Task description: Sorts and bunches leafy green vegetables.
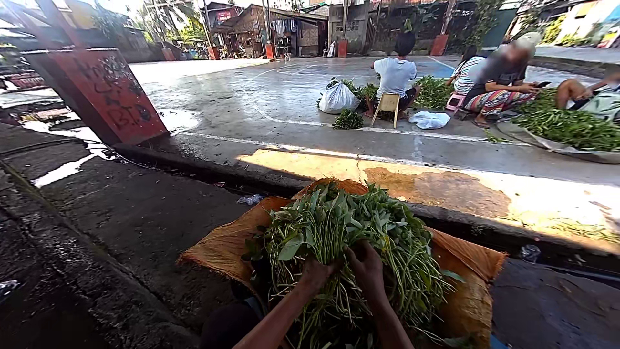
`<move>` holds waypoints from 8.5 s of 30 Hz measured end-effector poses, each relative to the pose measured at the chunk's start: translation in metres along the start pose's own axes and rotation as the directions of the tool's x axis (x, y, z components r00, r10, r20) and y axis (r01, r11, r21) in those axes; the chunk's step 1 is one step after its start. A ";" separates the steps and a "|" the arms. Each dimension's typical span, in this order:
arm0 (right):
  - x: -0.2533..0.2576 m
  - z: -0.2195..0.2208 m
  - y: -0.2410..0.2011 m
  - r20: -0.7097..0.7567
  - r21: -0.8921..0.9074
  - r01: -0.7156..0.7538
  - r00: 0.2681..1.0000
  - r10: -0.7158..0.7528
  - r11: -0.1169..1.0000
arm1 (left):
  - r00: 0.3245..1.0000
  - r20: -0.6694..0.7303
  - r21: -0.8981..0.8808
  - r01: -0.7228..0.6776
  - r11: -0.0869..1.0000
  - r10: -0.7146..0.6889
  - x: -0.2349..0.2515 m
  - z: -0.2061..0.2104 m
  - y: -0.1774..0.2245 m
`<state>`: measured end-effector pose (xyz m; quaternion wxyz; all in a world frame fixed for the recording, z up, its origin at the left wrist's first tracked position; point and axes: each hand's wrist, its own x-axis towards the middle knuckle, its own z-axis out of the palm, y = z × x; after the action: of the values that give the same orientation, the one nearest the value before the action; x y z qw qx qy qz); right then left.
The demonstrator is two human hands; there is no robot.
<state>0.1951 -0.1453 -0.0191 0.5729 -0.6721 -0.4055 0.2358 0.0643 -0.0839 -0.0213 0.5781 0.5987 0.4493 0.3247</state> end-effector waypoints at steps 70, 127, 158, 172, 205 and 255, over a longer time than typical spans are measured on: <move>-0.079 -0.039 0.068 0.306 -0.601 -0.039 0.911 0.275 0.799 | 0.982 -0.076 -0.493 0.112 0.863 -0.171 0.017 -0.047 0.019; -0.035 0.026 -0.007 -0.180 0.727 -0.103 0.926 0.333 0.679 | 0.985 0.151 -0.330 0.126 0.935 -0.079 -0.004 0.003 0.004; -0.085 -0.009 0.038 0.328 -0.016 0.175 0.931 -0.161 0.984 | 0.997 0.002 -0.466 0.073 0.882 -0.081 0.011 -0.027 -0.002; -0.074 -0.047 0.061 0.103 -0.164 0.092 0.992 -0.076 0.982 | 0.984 -0.077 -0.514 0.101 0.852 -0.163 0.013 -0.030 0.005; -0.087 -0.093 0.092 0.392 -0.639 -0.168 0.768 0.506 0.750 | 0.970 -0.168 -0.632 0.029 0.774 -0.173 0.028 -0.059 0.016; -0.046 0.015 0.028 0.137 0.285 -0.270 0.961 0.239 0.920 | 0.981 0.145 -0.222 0.162 0.962 -0.132 -0.004 0.002 -0.004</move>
<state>0.1650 -0.1742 -0.0564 0.6121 -0.6114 -0.3020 0.4003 0.0636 -0.0888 -0.0251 0.6946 0.5116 0.4132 0.2918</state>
